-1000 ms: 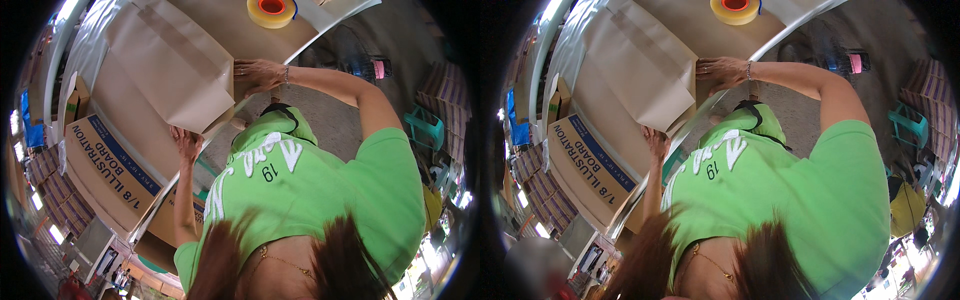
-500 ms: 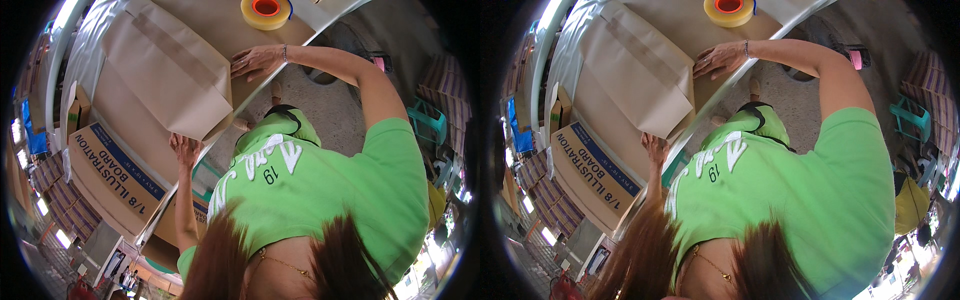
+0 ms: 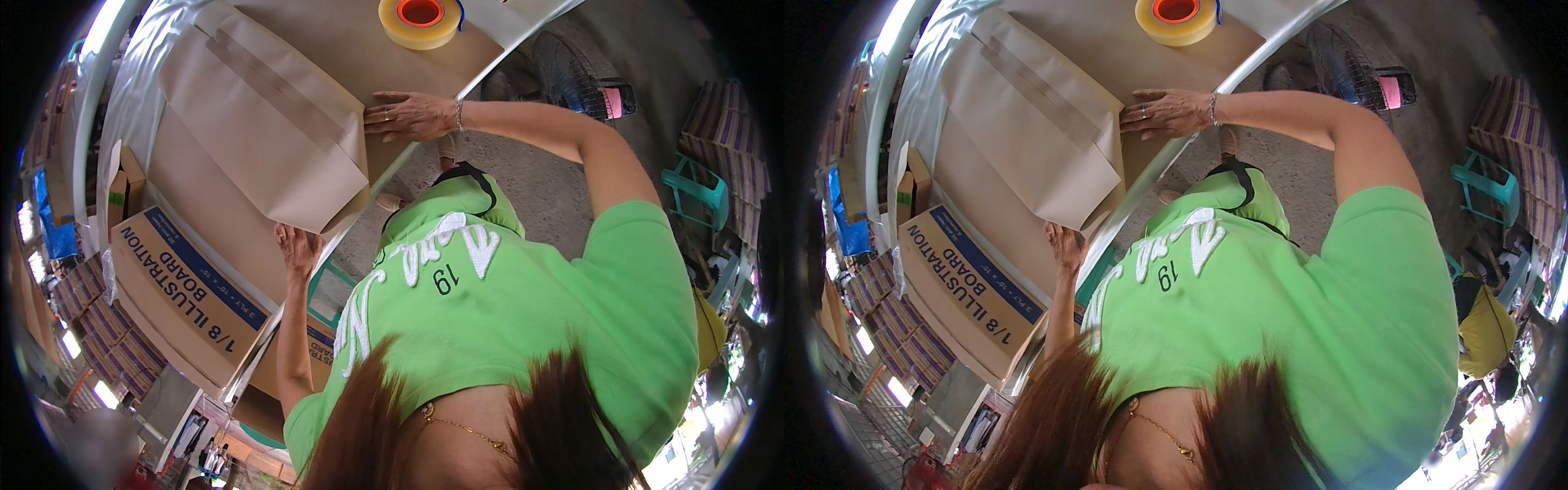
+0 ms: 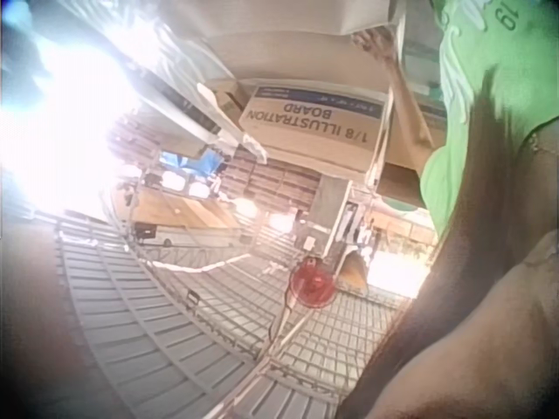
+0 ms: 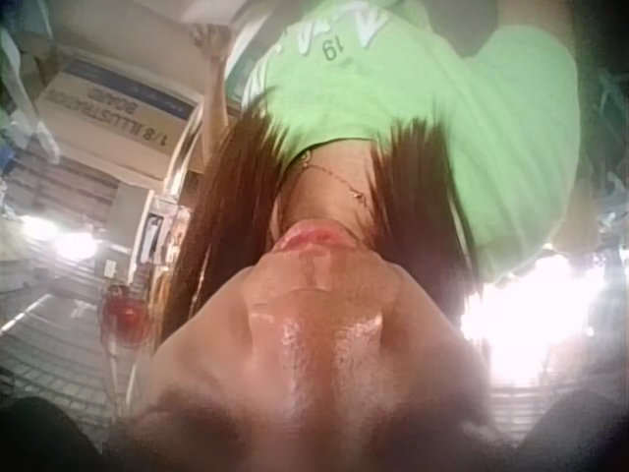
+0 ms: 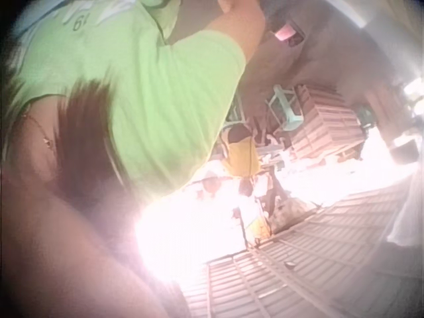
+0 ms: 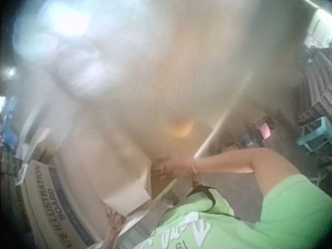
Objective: The person wraps a stack of illustration boards in brown paper by hand and secures the package with tape from a dispenser.
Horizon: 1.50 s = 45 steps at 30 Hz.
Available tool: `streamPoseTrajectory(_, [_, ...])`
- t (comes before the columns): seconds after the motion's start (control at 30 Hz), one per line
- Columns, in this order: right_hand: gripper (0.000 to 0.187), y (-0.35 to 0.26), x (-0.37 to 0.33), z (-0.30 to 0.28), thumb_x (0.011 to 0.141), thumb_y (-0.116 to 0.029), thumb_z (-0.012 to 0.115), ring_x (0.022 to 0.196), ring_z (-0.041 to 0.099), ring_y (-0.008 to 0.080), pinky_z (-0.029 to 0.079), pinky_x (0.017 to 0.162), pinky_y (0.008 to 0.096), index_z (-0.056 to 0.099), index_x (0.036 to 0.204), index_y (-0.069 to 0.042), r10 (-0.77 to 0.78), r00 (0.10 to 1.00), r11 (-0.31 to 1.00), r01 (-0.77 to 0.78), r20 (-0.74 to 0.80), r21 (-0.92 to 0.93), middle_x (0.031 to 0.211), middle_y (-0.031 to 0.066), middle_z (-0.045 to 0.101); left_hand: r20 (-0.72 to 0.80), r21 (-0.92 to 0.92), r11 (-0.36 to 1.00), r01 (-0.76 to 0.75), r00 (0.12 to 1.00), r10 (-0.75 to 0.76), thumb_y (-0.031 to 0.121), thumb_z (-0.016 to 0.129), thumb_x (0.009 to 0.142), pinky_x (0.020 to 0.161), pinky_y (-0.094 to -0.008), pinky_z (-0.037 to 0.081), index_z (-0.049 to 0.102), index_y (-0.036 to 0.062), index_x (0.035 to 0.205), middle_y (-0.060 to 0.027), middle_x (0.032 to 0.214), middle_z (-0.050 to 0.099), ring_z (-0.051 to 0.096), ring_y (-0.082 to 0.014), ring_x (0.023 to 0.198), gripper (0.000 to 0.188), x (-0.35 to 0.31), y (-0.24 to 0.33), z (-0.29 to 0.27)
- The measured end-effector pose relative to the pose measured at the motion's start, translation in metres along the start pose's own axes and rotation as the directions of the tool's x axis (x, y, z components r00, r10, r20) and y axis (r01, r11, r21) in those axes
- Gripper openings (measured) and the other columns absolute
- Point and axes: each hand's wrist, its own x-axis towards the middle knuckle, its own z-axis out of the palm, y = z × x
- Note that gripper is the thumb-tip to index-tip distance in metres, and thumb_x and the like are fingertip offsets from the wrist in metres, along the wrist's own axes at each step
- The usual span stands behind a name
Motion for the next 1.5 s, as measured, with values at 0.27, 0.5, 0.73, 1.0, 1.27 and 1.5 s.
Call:
streamPoseTrajectory(0.27, [0.046,-0.043,0.005,0.025,0.099,-0.037,0.038,0.14,0.028,0.0195,0.016,0.118,0.0426,0.047,0.136,-0.011,0.25,0.956,0.968,-0.248,-0.155,0.031,0.147,0.0059,0.038,-0.17,-0.139,0.99,0.026,0.984,-0.05,0.023,0.062,0.076,0.11,-0.0533,0.026,0.056,0.0018,0.123,-0.0239,0.13,0.045,0.035,-0.0441,0.127,0.052,0.009,0.028,0.0])
streamPoseTrajectory(0.5, [0.047,-0.07,0.015,0.031,0.095,-0.035,0.048,0.138,0.031,0.024,0.021,0.116,0.043,0.051,0.13,-0.004,0.358,0.895,0.934,-0.344,-0.265,0.099,0.142,0.0086,0.044,-0.33,-0.141,0.989,0.048,0.939,-0.093,0.034,0.066,0.079,0.112,-0.053,0.02,0.057,0.0063,0.123,-0.0187,0.135,0.045,0.032,-0.0399,0.132,0.052,0.017,0.063,-0.003])
streamPoseTrajectory(0.73, [0.04,-0.09,0.013,0.036,0.092,-0.033,0.054,0.135,0.036,0.0258,0.021,0.116,0.0453,0.058,0.122,-0.008,0.288,0.937,0.957,-0.278,-0.197,0.077,0.135,0.009,0.051,-0.343,-0.28,0.95,0.139,0.91,-0.234,0.048,0.077,0.071,0.112,-0.0544,0.015,0.058,0.0111,0.124,-0.0176,0.136,0.046,0.032,-0.0367,0.133,0.067,0.009,0.105,0.003])
streamPoseTrajectory(1.0, [0.039,-0.126,0.02,0.046,0.089,-0.032,0.058,0.134,0.036,0.025,0.016,0.117,0.0447,0.061,0.119,-0.009,0.211,0.97,0.925,-0.158,-0.122,0.344,0.134,0.0088,0.052,-0.077,-0.29,0.945,0.148,0.981,-0.177,0.054,0.068,0.077,0.113,-0.0575,0.008,0.043,0.0059,0.138,-0.0199,0.141,0.04,0.029,-0.038,0.136,0.082,0.006,0.135,-0.011])
streamPoseTrajectory(1.27, [0.024,-0.108,-0.015,0.041,0.083,-0.013,0.061,0.114,0.056,0.0279,0.043,0.1,0.0401,0.068,0.107,-0.013,-0.024,0.994,0.888,0.068,-0.103,0.454,0.112,0.0085,0.065,-0.101,-0.486,0.874,-0.009,0.994,-0.045,0.038,0.057,0.091,0.111,-0.0451,0.026,0.054,0.0014,0.128,-0.0123,0.123,0.058,0.048,-0.0308,0.123,0.052,-0.028,0.091,-0.025])
streamPoseTrajectory(1.5, [0.026,-0.111,-0.006,0.002,0.092,-0.022,0.058,0.08,0.065,0.0175,0.05,0.077,0.032,0.066,0.104,-0.001,0.902,0.384,0.355,-0.398,-0.198,0.846,0.089,0.0091,0.069,0.239,-0.97,-0.203,0.135,0.694,-0.679,0.048,0.043,0.099,0.09,-0.0323,0.043,0.059,0.0006,0.115,-0.0083,0.103,0.062,0.058,-0.0183,0.1,0.053,-0.003,0.041,-0.035])
